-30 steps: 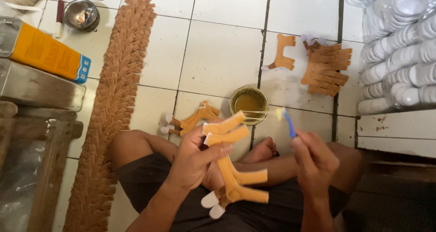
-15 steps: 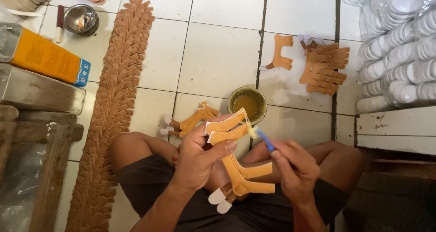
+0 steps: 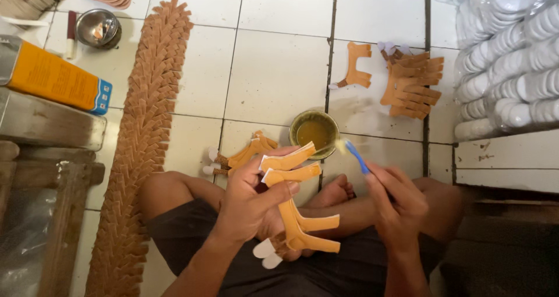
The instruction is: The person sits on the floor and uses a toothbrush to apply a yellowish liquid to small, tan-colored shoe parts. They repeatedly dip the brush into a small bowl, coat the parts, and place them on the floor to dry.
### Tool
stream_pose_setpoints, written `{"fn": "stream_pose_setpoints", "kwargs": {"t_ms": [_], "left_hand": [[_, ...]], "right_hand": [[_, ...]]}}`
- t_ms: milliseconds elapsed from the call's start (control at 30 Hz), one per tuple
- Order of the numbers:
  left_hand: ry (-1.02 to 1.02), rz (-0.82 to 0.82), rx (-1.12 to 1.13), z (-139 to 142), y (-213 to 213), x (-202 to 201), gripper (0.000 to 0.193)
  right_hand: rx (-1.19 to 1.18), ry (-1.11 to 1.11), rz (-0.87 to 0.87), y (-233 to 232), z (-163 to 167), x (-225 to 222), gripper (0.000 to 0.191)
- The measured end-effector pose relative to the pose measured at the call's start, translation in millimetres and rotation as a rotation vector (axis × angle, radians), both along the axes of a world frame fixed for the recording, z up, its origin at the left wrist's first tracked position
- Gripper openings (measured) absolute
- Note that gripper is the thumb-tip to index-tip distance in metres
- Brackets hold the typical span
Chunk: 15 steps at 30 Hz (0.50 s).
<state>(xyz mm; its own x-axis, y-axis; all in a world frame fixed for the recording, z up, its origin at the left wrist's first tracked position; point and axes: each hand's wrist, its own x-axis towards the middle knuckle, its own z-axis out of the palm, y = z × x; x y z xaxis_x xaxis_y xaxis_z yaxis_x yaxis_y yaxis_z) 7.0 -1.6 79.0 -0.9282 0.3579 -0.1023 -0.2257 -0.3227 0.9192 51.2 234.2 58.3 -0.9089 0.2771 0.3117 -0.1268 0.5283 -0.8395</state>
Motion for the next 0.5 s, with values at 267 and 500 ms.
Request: {"fn": "stream_pose_setpoints", "kwargs": {"t_ms": [267, 500], "left_hand": [[0.036, -0.037, -0.074, 1.7, -0.5, -1.9, 0.049], [-0.023, 0.165, 0.055, 3.2, -5.0, -5.9, 0.047]], "right_hand": [[0.234, 0.046, 0.095, 3.7, -12.9, 7.9, 0.02], [-0.18, -0.014, -0.382, 48.1, -41.6, 5.9, 0.02]]}}
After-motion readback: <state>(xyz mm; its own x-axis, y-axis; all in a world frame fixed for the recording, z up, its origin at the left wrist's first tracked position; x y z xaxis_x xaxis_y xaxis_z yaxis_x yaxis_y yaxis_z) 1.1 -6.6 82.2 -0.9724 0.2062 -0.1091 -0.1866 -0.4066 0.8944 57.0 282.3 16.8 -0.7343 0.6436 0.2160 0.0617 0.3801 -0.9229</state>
